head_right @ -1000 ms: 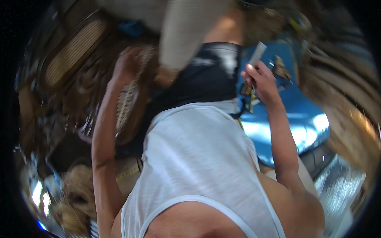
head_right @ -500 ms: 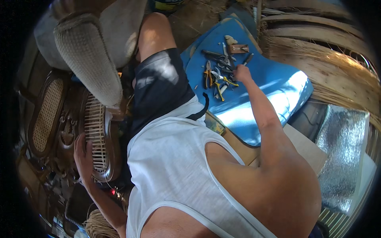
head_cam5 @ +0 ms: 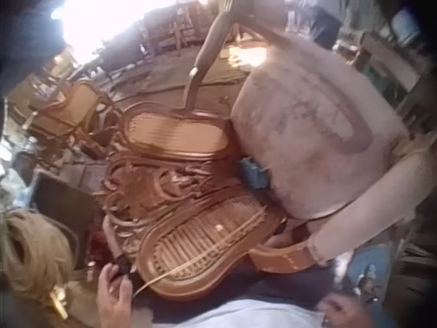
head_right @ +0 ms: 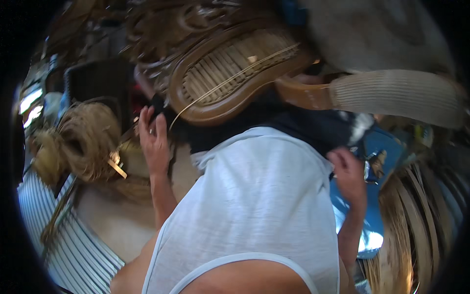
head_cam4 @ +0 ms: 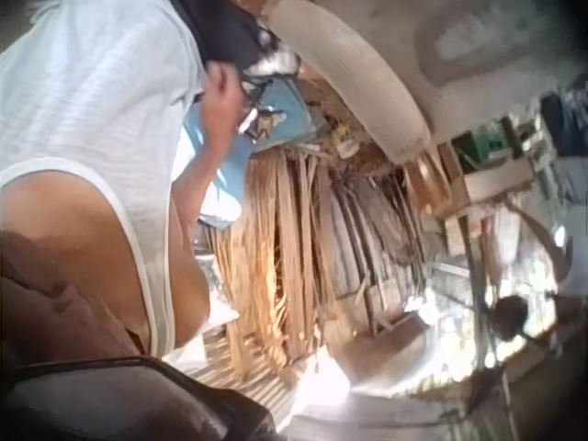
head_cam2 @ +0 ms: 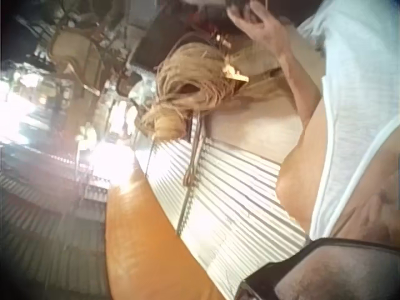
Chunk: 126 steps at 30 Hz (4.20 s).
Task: Repairing and re-weaving the decorative cane back of a wooden armchair.
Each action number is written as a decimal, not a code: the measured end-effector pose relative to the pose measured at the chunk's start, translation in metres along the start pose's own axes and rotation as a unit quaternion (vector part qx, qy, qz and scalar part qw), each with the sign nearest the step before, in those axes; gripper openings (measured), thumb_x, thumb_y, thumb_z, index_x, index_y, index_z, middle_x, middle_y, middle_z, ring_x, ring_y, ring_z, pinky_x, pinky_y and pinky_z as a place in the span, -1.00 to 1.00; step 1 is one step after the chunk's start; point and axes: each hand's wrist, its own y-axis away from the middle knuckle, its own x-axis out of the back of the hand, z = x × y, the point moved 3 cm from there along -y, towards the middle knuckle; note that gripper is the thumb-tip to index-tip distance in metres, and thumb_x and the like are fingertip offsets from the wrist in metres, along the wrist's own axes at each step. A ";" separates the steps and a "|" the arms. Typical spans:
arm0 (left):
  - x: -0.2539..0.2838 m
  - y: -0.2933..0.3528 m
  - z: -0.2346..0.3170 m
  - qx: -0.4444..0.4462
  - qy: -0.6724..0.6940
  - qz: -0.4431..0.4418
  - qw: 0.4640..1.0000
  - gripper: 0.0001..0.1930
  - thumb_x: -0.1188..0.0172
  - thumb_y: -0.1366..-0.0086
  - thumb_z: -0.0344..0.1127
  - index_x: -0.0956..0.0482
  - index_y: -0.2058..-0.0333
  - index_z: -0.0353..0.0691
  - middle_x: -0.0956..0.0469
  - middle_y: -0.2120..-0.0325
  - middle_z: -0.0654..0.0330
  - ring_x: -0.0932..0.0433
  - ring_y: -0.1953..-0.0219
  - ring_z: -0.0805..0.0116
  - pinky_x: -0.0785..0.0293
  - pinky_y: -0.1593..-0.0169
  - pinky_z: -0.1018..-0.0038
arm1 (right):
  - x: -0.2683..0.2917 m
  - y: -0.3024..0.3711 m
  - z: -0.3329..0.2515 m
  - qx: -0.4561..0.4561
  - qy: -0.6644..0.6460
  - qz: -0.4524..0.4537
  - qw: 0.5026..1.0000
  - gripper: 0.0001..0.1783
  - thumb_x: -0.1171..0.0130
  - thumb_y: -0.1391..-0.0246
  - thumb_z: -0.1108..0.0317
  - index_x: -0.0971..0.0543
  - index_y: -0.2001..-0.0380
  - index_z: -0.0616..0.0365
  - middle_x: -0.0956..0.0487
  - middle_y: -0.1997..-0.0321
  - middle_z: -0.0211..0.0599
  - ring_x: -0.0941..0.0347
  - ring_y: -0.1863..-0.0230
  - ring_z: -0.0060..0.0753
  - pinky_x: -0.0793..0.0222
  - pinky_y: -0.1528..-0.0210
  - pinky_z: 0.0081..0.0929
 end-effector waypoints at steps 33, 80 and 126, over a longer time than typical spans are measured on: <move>0.005 -0.027 -0.161 0.039 0.101 -0.102 0.989 -0.65 -0.01 -0.59 -0.39 -0.44 -0.23 -0.42 -0.55 -0.13 0.07 -0.50 -0.19 0.36 -0.35 -0.29 0.47 | -0.070 -0.323 -0.192 0.032 0.548 0.093 0.830 -0.67 -0.28 -0.08 0.44 -0.72 0.06 0.24 -0.67 -0.09 0.13 -0.61 -0.15 0.16 -0.57 -0.19 -0.10; -0.019 -0.054 -0.032 -0.169 -0.053 0.107 0.978 -0.61 -0.33 -0.43 -0.27 -0.54 -0.15 -0.25 -0.51 -0.16 0.06 -0.45 -0.24 0.10 -0.34 -0.27 0.27 | -0.070 -0.365 -0.149 0.045 0.378 0.211 0.900 -0.60 -0.30 0.00 0.35 -0.57 0.03 0.02 -0.67 -0.05 0.00 -0.59 -0.12 0.14 -0.52 -0.17 -0.03; 0.072 0.032 -0.125 0.090 0.014 0.015 0.996 -0.63 0.02 -0.58 -0.36 -0.45 -0.26 -0.36 -0.51 -0.23 0.04 -0.45 -0.30 0.26 -0.27 -0.39 0.37 | -0.166 -0.187 -0.265 0.377 -0.029 -0.145 0.914 -0.63 -0.39 -0.09 0.36 -0.61 0.01 0.15 -0.71 0.08 -0.08 -0.66 0.04 -0.14 -0.53 -0.10 -0.29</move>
